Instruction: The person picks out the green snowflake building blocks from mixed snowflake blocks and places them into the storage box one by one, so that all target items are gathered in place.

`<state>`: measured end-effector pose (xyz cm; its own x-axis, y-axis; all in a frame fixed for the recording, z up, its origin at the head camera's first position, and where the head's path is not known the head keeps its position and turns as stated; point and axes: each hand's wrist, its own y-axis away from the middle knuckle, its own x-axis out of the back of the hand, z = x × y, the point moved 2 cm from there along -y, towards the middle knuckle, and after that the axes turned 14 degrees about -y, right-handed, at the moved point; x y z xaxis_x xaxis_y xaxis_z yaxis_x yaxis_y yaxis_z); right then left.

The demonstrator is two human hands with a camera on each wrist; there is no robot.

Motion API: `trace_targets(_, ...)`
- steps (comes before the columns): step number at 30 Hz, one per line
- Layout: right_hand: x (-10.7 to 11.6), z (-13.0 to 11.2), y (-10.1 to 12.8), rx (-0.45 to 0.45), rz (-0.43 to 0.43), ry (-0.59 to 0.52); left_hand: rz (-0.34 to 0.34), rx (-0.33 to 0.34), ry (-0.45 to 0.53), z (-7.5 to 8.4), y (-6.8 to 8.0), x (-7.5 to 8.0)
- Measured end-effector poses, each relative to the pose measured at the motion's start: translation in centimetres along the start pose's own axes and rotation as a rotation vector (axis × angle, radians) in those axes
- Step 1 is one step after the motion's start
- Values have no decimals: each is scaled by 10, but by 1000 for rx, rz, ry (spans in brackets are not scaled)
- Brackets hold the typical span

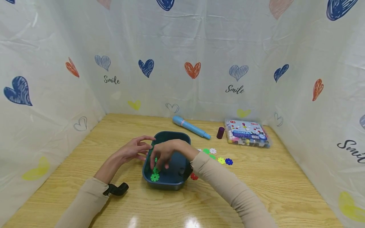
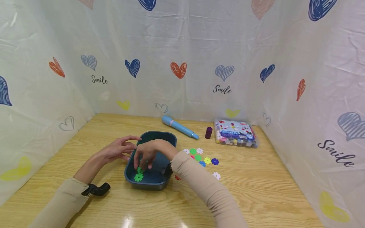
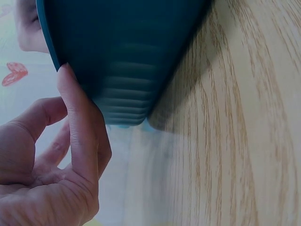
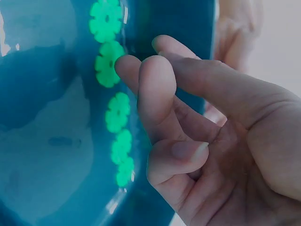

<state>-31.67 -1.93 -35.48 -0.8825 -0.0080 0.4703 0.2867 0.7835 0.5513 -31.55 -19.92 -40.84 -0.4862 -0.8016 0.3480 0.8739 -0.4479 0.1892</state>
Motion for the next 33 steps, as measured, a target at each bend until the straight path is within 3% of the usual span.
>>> trace_targets(8, 17, 10, 43, 121, 95, -19, 11, 11, -5, 0, -2, 0)
trace_targets(13, 30, 28, 78, 168, 166, -28, 31, 24, -12, 1, -3, -1)
trace_targets(25, 30, 100, 163, 126, 401, -69, 39, 30, -1, 2, 1, -3)
trace_targets(33, 13, 155, 191, 91, 512, -97, 40, 28, 1, 2, 1, -3)
